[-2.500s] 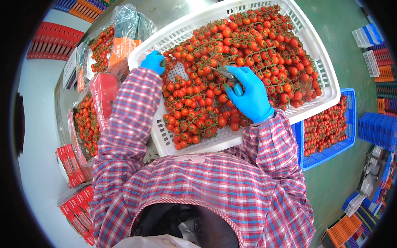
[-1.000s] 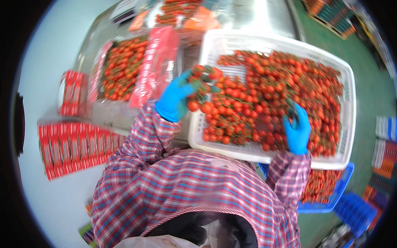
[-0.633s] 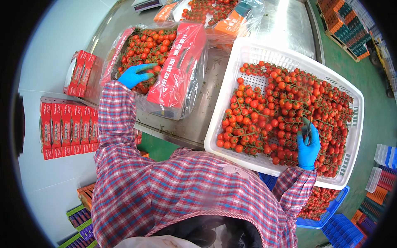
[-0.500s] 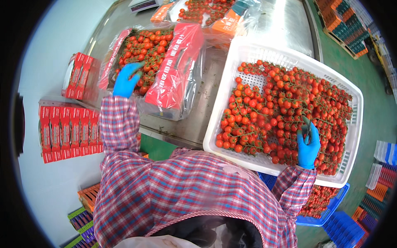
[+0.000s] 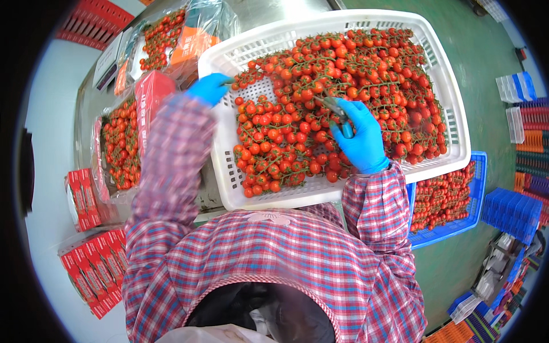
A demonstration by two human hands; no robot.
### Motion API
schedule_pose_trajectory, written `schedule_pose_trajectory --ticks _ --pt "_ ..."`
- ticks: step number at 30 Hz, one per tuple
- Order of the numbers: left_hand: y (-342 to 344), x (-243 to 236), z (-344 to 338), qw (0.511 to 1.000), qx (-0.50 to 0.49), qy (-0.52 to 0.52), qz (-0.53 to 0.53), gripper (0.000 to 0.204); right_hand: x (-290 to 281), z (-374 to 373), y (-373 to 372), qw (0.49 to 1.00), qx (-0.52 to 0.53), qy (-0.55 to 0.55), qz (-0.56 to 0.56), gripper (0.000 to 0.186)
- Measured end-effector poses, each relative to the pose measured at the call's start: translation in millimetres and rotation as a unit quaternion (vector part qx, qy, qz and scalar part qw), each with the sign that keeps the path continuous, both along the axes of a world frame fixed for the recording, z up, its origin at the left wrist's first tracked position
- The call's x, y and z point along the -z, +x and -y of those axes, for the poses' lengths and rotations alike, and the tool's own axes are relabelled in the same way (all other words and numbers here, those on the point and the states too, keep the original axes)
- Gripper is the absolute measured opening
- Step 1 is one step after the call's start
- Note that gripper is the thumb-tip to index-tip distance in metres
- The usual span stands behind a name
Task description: The person uses shears to cut clusters of cherry tomatoes from the vine and places them into a plastic bag. The filled bag is then placed into a red cardboard box. The person repeats this process multiple times.
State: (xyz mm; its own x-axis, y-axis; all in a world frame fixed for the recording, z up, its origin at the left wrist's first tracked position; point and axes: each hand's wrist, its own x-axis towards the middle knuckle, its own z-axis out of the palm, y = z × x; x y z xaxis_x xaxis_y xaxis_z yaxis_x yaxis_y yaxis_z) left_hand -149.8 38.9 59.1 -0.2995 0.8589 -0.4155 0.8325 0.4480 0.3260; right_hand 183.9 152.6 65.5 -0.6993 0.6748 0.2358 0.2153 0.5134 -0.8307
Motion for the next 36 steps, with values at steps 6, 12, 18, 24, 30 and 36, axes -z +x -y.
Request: schedule_pose_trajectory --ticks 6,12,18,24,30,36 --pt "-21.8 117.1 -86.5 0.984 -0.026 -0.102 -0.141 0.034 -7.9 0.1 -1.0 0.998 -0.006 0.058 0.007 0.044" --pt "3.6 71.1 -49.4 0.966 0.028 0.041 -0.255 0.028 -5.2 -3.3 -1.1 0.997 -0.020 0.079 0.002 0.041" --pt "85.8 -7.0 25.4 0.927 -0.168 0.295 0.161 0.016 -10.7 8.2 -6.5 0.994 -0.085 0.003 0.067 0.035" --pt "128.6 -34.3 35.6 0.910 -0.076 0.407 0.016 0.017 -11.6 13.7 -13.8 0.981 -0.079 -0.031 0.172 0.033" --pt "144.6 -34.4 28.0 0.916 -0.139 0.349 0.139 0.035 -15.1 14.9 -11.5 0.983 -0.063 -0.041 0.165 0.031" --pt "123.8 -25.1 41.9 0.530 -0.277 0.258 0.759 0.044 -20.5 8.9 -5.6 0.981 0.007 -0.191 -0.023 0.031"
